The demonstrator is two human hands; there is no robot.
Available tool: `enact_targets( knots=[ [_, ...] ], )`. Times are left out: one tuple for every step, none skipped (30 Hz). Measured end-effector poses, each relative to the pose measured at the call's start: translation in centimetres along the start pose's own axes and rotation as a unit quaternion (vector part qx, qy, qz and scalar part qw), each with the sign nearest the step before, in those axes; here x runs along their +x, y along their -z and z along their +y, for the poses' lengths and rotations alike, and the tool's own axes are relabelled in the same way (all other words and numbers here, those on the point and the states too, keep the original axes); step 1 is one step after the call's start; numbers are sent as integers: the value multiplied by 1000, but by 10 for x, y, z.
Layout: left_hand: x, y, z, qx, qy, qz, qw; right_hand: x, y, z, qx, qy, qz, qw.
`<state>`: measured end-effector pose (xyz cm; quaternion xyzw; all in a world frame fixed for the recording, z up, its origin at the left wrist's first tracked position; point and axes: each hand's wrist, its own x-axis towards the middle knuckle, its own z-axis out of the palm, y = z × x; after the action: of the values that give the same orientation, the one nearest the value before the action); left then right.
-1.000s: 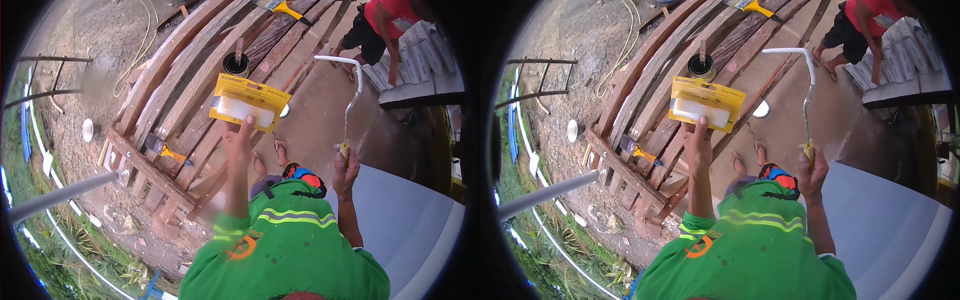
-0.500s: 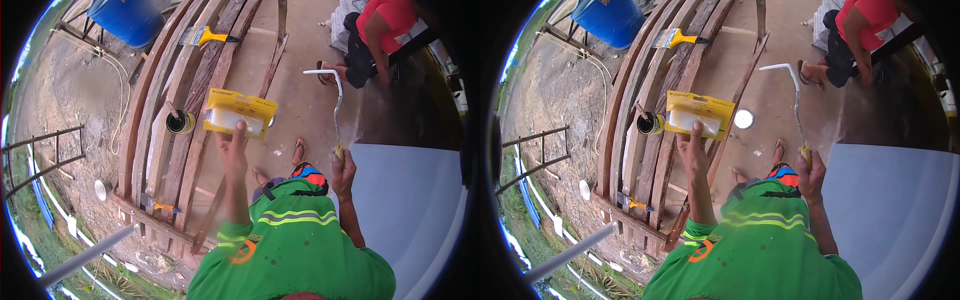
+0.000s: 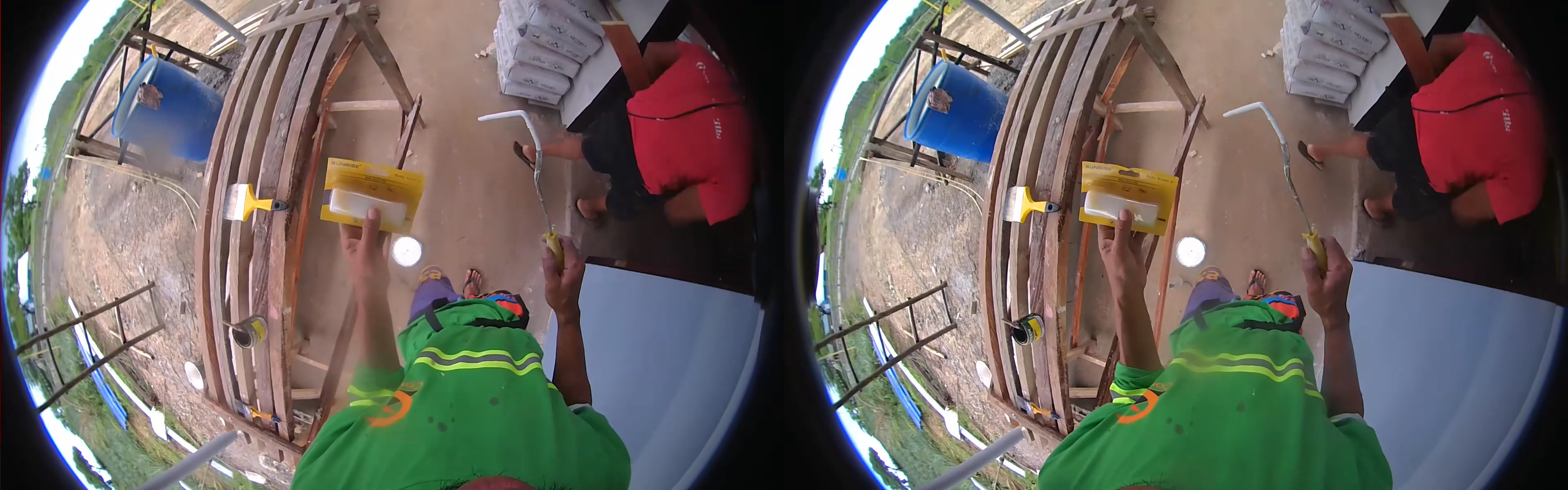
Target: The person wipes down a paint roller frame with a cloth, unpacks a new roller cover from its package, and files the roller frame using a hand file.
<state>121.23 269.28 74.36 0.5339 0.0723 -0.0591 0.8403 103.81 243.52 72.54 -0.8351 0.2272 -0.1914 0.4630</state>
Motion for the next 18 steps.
enact_targets(
  knots=[
    [14, -12, -1, 21, -5, 14, 1000, 19, 1, 5, -3, 5, 1, 1000],
    [29, -22, 0, 30, -18, 22, 999, 37, -2, 9, 4, 11, 17, 1000],
    [42, -35, 5, 39, -29, 31, 998, 55, -6, 10, 11, 16, 31, 999],
    [58, -45, 7, 47, -39, 41, 997, 73, -10, 12, 17, 20, 45, 999],
    [83, -47, 2, 68, -61, 43, 995, 93, -13, 15, 24, 2, 35, 999],
    [114, -39, -7, 89, -84, 43, 992, 111, -18, 20, 30, -16, 26, 999],
    [142, -37, -11, 109, -107, 44, 987, 130, -24, 26, 36, -34, 17, 999],
    [169, -36, -15, 111, -103, 47, 987, 150, -30, 33, 57, -50, 9, 997],
    [197, -40, -16, 112, -101, 50, 987, 172, -39, 41, 77, -66, 1, 995],
    [227, -45, -18, 113, -100, 53, 987, 197, -48, 48, 98, -80, -7, 992],
    [259, -51, -21, 97, -116, 66, 986, 223, -57, 52, 96, -93, -5, 991],
    [290, -55, -22, 99, -115, 74, 986, 248, -60, 51, 64, -73, -1, 995],
    [327, -63, -19, 97, -119, 80, 985, 280, -66, 47, 33, -47, 6, 998],
    [360, -73, -18, 94, -121, 91, 984, 317, -69, 41, 0, -20, 8, 1000],
    [386, -96, -3, 98, -120, 114, 981, 350, -68, 34, 3, -30, -6, 1000],
    [414, -112, 9, 119, -115, 140, 976, 382, -65, 33, -24, -30, -17, 999],
    [444, -126, 19, 113, -122, 141, 976, 412, -61, 38, -48, -30, -24, 998],
    [473, -137, 29, 111, -129, 140, 975, 438, -58, 40, -69, -33, -30, 997]
  ],
)
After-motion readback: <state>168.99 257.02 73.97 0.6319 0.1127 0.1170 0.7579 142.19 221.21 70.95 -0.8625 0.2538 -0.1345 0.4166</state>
